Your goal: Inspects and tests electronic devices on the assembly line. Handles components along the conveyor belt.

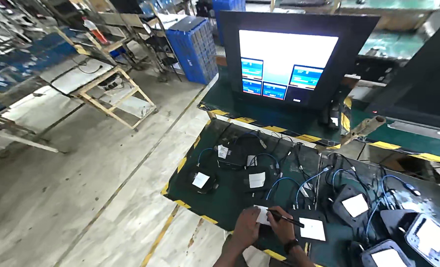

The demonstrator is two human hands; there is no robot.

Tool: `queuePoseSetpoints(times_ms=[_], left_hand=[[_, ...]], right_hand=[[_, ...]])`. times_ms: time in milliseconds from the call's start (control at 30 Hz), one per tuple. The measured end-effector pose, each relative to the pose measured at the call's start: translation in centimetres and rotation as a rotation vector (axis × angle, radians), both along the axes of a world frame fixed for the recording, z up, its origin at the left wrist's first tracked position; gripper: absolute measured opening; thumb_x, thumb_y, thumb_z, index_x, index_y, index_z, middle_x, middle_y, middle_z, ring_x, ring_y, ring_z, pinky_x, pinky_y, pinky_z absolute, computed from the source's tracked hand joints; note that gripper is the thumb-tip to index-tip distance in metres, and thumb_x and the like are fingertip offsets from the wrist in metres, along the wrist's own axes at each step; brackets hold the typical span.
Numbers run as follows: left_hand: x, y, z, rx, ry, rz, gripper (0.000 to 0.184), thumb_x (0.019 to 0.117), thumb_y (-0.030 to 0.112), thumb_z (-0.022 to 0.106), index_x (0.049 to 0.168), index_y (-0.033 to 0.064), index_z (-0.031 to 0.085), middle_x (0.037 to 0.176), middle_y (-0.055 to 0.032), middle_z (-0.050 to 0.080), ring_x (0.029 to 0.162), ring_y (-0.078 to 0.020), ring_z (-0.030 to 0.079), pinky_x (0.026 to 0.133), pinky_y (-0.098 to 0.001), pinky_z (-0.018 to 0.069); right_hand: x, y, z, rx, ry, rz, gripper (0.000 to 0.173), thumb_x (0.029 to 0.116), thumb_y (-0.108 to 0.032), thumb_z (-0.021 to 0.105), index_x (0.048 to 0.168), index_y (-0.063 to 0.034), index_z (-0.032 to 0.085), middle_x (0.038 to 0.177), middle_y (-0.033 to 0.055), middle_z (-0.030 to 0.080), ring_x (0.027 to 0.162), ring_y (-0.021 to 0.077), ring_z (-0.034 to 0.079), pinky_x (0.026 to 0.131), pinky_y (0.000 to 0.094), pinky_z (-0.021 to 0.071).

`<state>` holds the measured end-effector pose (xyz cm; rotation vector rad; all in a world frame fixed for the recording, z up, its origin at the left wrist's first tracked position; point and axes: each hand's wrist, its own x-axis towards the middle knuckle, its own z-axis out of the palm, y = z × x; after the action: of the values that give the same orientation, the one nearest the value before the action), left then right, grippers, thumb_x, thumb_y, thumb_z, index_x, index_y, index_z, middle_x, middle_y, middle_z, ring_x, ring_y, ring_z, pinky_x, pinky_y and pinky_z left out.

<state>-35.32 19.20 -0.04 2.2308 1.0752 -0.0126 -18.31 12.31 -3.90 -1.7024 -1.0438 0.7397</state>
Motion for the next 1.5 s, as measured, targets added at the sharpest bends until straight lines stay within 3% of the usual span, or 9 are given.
queuePoseSetpoints(times_ms=[100,267,700,833,933,1100,1267,1400,1500], left_hand=[[0.4,5.9,-0.2,0.128,-0.075,0.046,0.052,0.0987,0.013,0.056,0.150,0.0055,0.052,0.161,-0.0145,0.042,0.151,-0.0293,0.037,0.123,-0.0420,0.0340],[0.0,14.4,-0.5,0.043,0.131,-0.329,0.059,0.1017,0.012,0.056,0.159,0.0113,0.039,0.170,-0.0082,0.027,0.157,-0.0293,0.023,0.123,-0.0602,0.0250],[-0.9,18.3,0.6,-0.097,0.123,-0.563,0.077,0.0862,0.004,0.071,0.157,0.0114,0.042,0.171,-0.0096,0.023,0.157,-0.0312,0.021,0.122,-0.0632,0.0254],[-2.2,23.9,3.2,0.032,-0.031,-0.190,0.066,0.0911,0.017,0.067,0.154,0.0115,0.047,0.161,-0.0205,0.039,0.150,-0.0368,0.037,0.122,-0.0517,0.0338],[-3.7,31.3,3.5,0.049,0.140,-0.021,0.106,0.0759,0.022,0.085,0.162,0.0048,0.026,0.167,-0.0287,0.018,0.155,-0.0456,0.020,0.123,-0.0570,0.0301],[-4.9,37.8,2.9,0.030,0.268,-0.179,0.060,0.0756,0.014,0.083,0.133,0.0065,0.065,0.157,-0.0225,0.041,0.150,-0.0420,0.032,0.115,-0.0561,0.0425],[-4.8,38.0,2.9,-0.103,-0.024,-0.280,0.033,0.0993,0.021,0.063,0.126,0.0026,0.069,0.134,-0.0182,0.065,0.131,-0.0315,0.058,0.116,-0.0489,0.0419],[-2.7,36.6,2.0,-0.129,-0.005,-0.390,0.051,0.0853,-0.009,0.058,0.127,0.0170,0.073,0.149,-0.0156,0.054,0.141,-0.0370,0.046,0.117,-0.0558,0.0396],[-1.5,35.9,0.9,-0.013,0.092,-0.413,0.062,0.0861,-0.006,0.061,0.139,0.0275,0.065,0.151,-0.0149,0.051,0.142,-0.0418,0.044,0.107,-0.0635,0.0448]], right_hand=[[-1.4,4.4,1.4,0.044,0.015,-0.074,0.017,0.0912,-0.012,0.070,0.106,-0.0035,0.073,0.087,0.0016,0.076,0.071,0.0083,0.073,0.068,0.0275,0.0644],[-4.1,12.0,-0.6,0.059,-0.017,-0.356,0.018,0.0900,-0.011,0.070,0.104,-0.0001,0.073,0.090,0.0066,0.075,0.077,0.0120,0.073,0.075,0.0317,0.0634],[-4.7,14.3,-0.8,-0.195,-0.071,-0.511,0.020,0.0913,-0.020,0.072,0.105,-0.0053,0.074,0.090,0.0043,0.075,0.079,0.0134,0.072,0.079,0.0363,0.0613],[-6.5,14.7,0.2,-0.038,0.043,-0.552,0.016,0.0903,-0.011,0.071,0.102,-0.0013,0.072,0.083,0.0051,0.076,0.069,0.0133,0.072,0.066,0.0326,0.0635],[-8.1,15.9,1.2,0.041,0.119,-0.527,0.015,0.0894,-0.007,0.070,0.102,0.0011,0.071,0.081,0.0062,0.075,0.066,0.0144,0.071,0.062,0.0315,0.0631],[-8.8,18.6,1.9,0.071,0.149,-0.462,0.013,0.0895,-0.008,0.071,0.101,-0.0017,0.073,0.079,0.0035,0.075,0.064,0.0142,0.072,0.060,0.0303,0.0635],[-8.5,21.6,3.0,0.149,0.231,-0.438,0.015,0.0902,-0.006,0.070,0.104,0.0015,0.071,0.081,0.0059,0.075,0.066,0.0155,0.072,0.061,0.0303,0.0638],[-8.2,24.3,3.7,0.183,0.251,-0.390,0.015,0.0908,-0.004,0.070,0.105,0.0022,0.071,0.084,0.0072,0.076,0.068,0.0162,0.073,0.063,0.0314,0.0645],[-8.0,26.2,2.9,0.197,0.227,-0.359,0.014,0.0905,-0.005,0.070,0.103,0.0015,0.071,0.084,0.0065,0.076,0.068,0.0155,0.073,0.063,0.0309,0.0648]])
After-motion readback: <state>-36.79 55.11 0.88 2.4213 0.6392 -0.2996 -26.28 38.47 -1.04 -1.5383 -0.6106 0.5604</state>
